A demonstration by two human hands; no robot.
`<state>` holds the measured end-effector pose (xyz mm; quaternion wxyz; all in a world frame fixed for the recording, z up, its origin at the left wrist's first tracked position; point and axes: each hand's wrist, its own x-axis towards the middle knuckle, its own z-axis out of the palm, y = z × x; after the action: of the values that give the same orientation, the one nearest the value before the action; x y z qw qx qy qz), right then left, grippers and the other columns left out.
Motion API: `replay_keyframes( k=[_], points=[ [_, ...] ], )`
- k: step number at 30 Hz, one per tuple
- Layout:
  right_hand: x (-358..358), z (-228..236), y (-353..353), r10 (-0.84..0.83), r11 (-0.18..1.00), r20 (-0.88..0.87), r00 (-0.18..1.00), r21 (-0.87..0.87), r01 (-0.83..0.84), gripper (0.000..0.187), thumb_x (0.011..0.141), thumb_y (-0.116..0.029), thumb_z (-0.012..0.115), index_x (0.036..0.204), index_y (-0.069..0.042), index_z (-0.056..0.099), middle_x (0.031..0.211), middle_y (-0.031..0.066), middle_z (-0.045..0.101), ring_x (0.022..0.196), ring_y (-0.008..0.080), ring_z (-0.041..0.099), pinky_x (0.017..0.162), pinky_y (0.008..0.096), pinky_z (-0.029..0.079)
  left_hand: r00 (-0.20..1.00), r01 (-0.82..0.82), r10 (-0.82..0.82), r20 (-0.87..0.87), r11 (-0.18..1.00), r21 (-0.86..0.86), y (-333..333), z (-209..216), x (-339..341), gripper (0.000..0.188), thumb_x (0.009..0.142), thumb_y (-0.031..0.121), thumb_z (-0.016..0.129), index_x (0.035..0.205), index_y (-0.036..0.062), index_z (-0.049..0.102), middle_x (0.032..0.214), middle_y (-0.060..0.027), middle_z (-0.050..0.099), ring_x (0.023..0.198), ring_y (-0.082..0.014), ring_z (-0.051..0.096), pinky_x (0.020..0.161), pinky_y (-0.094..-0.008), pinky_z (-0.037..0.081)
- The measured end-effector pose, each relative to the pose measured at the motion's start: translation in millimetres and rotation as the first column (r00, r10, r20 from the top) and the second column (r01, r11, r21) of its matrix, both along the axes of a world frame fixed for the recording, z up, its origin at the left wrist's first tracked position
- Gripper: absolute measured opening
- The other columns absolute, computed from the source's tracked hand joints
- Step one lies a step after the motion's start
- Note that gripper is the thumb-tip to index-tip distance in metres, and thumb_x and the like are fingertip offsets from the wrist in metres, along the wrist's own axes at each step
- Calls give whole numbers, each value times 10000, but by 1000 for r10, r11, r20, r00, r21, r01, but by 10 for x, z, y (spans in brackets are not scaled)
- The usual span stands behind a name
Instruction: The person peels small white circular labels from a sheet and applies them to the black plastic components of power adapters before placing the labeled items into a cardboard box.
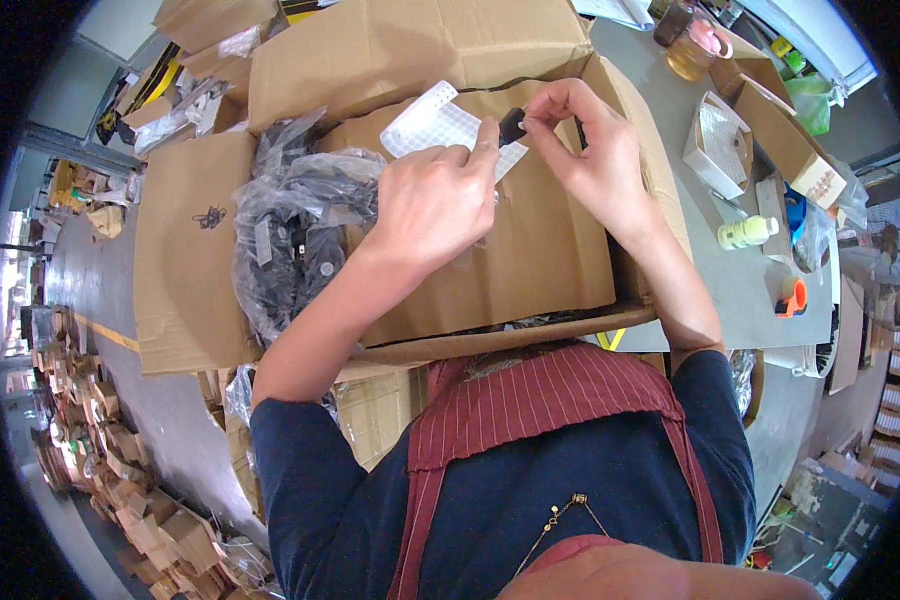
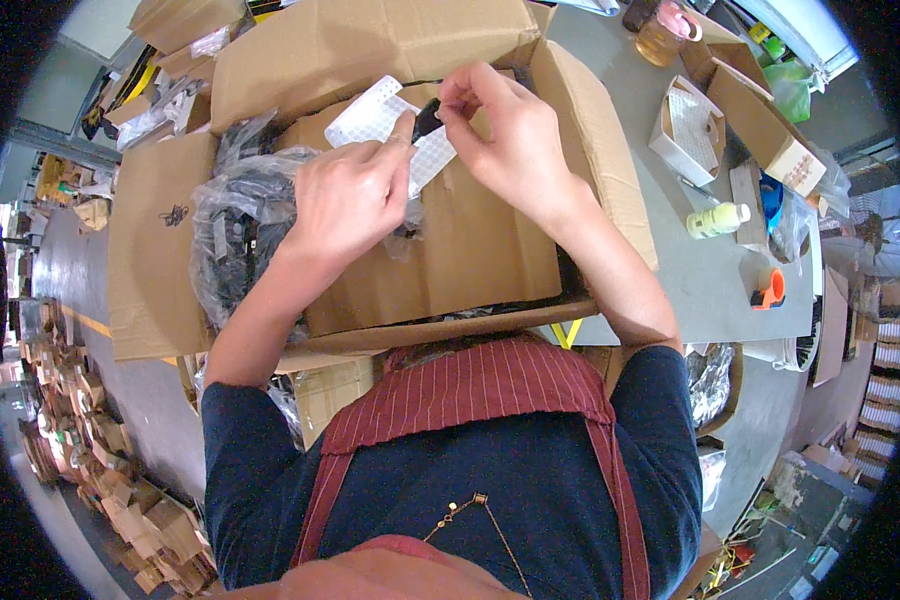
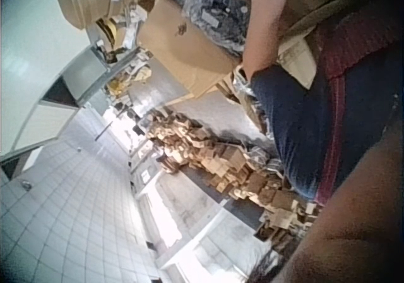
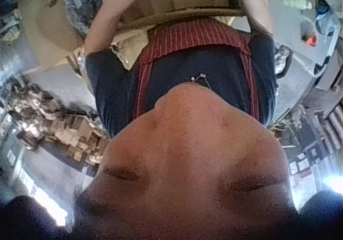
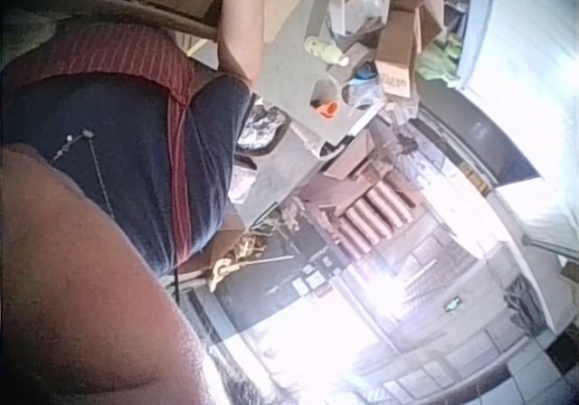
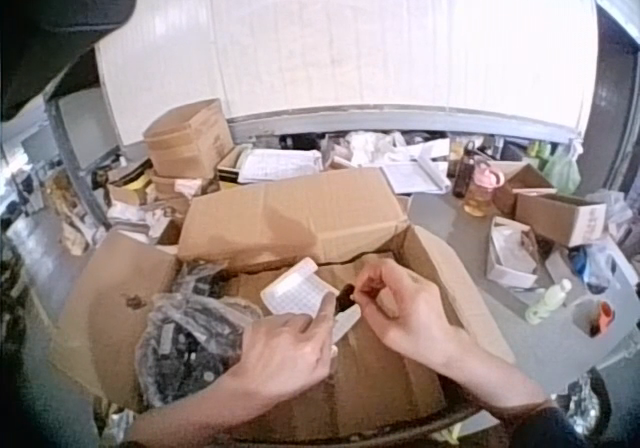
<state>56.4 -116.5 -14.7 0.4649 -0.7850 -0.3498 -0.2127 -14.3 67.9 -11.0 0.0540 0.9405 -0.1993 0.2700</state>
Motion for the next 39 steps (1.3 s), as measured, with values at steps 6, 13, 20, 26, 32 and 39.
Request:
replay_keyframes(
  k=[6,13,20,26,32,39],
  points=[
    [-17,4,15,-12,1000,61,998,-15,13,171,807,4,691,944,-35,596,847,99,658,788,236,686,709,331,558,1000,5,-5,7,1000,-13,5,-17,2,420,785,119,626,1182,-17,657,609,-87,634,554,-233,656,500,-367,522],
    [-15,-7,28,-43,997,149,988,-61,53,169,779,12,691,905,-39,591,832,89,649,774,254,666,697,352,543,1000,4,-4,-6,1000,-13,5,-29,4,399,805,128,624,1175,-17,657,608,-87,635,550,-232,657,492,-368,521],
    [4,-4,31,-58,991,281,958,-99,89,183,735,22,687,857,-64,581,789,72,624,793,278,637,795,386,502,1000,13,-13,-20,1000,-16,2,-36,1,398,815,136,625,1181,-20,650,624,-94,649,553,-236,661,494,-366,524],
    [-20,19,42,-72,961,419,905,-213,175,171,728,-7,691,824,-93,578,760,41,623,785,249,641,870,392,444,999,-9,8,-48,1000,-16,-18,-48,-16,340,841,153,644,1166,65,688,629,-67,626,566,-243,639,512,-390,501],
    [40,74,-85,-134,958,246,960,-217,189,138,758,-80,728,800,-85,596,637,38,611,664,243,625,816,373,451,993,111,-110,48,994,-14,-28,-68,-16,342,818,129,670,1152,60,696,597,-55,588,545,-223,622,496,-362,490],
    [187,13,-111,-117,991,-228,967,-84,100,252,816,-249,788,752,-43,657,492,38,514,432,142,438,475,297,370,995,91,-88,40,992,-91,2,-73,20,316,831,134,694,1143,86,701,597,-42,583,524,-220,597,482,-361,467]
  ],
)
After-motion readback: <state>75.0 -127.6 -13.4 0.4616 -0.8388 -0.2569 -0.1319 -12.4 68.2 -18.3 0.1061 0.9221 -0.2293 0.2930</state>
